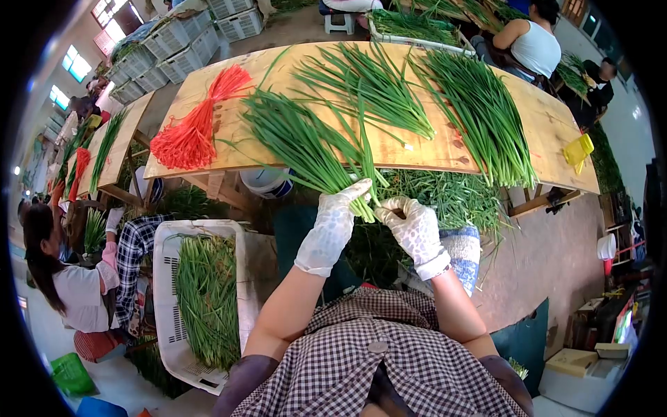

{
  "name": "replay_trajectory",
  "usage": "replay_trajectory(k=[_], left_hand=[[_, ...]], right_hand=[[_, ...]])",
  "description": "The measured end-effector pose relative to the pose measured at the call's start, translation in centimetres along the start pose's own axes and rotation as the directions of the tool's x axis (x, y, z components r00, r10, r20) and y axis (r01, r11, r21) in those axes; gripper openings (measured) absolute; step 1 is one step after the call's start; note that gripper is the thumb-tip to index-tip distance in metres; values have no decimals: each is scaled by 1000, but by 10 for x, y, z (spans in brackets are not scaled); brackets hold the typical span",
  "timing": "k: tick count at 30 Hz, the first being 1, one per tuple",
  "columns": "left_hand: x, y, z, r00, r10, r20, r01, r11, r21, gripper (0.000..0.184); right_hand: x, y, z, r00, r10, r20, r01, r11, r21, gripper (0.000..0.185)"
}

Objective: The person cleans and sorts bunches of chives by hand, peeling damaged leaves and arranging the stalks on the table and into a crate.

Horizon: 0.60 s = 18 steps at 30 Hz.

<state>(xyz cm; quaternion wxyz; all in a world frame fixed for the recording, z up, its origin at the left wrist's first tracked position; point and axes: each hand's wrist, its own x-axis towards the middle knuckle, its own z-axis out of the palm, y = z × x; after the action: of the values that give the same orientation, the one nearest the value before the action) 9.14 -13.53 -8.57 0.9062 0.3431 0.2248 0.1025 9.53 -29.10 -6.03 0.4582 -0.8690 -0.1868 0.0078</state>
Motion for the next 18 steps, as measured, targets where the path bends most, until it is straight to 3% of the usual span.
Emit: replay_trajectory(k=[1, 2, 4, 5, 8, 9, 10, 12, 13, 14, 15, 16, 17, 18], left_hand=[[1, -1, 2, 996, -25, -87, 32, 996, 84, 15], [1, -1, 3, 984, -39, -175, 68, 984, 164, 17], [-4, -5, 4, 986, -26, -165, 48, 990, 131, 20], [-6, -6, 3, 991, -24, -131, 37, 995, 98, 21], [-4, -6, -2, 994, 14, -113, -6, 997, 72, 23], [-4, -4, -5, 994, 78, -77, -74, 996, 55, 23], [-3, -1, -7, 989, 142, -39, -141, 989, 36, 23], [5, 16, -13, 990, 139, 20, -138, 989, -56, 18], [5, 21, -20, 991, 106, 76, -99, 990, -97, 17], [-2, 31, -17, 988, 76, 132, -58, 989, -138, 16], [0, 32, -22, 976, 127, 177, -101, 984, -149, 15], [5, 32, -29, 976, 115, 182, -95, 989, -117, 15], [5, 31, -32, 982, 79, 173, -60, 992, -110, 16], [5, 29, -33, 985, 44, 164, -27, 994, -105, 17]], right_hand=[[0, 3, 3, 998, 52, 46, -58, 985, 164, 23], [4, 4, 4, 998, 53, 44, -60, 985, 162, 23], [16, 5, 7, 963, 171, 210, -261, 792, 552, 19], [20, 6, 12, 967, 162, 196, -251, 713, 655, 14], [15, 3, 14, 965, 206, 160, -260, 702, 663, 14], [10, 7, 16, 981, 182, 70, -190, 812, 551, 12], [5, 12, 11, 996, 89, 21, -92, 963, 253, 12], [-14, 22, 2, 999, -37, 26, 30, 971, 239, 14], [-21, 34, -6, 976, 51, 210, -89, 980, 179, 19], [-27, 52, -14, 940, 122, 318, -52, 974, -220, 24], [-23, 73, -18, 855, 285, 434, 14, 824, -567, 25], [-19, 85, -18, 747, 475, 465, 146, 565, -812, 26], [-16, 77, -24, 898, 300, 322, 31, 686, -727, 26], [-9, 68, -29, 983, 138, 120, -40, 801, -598, 25]])
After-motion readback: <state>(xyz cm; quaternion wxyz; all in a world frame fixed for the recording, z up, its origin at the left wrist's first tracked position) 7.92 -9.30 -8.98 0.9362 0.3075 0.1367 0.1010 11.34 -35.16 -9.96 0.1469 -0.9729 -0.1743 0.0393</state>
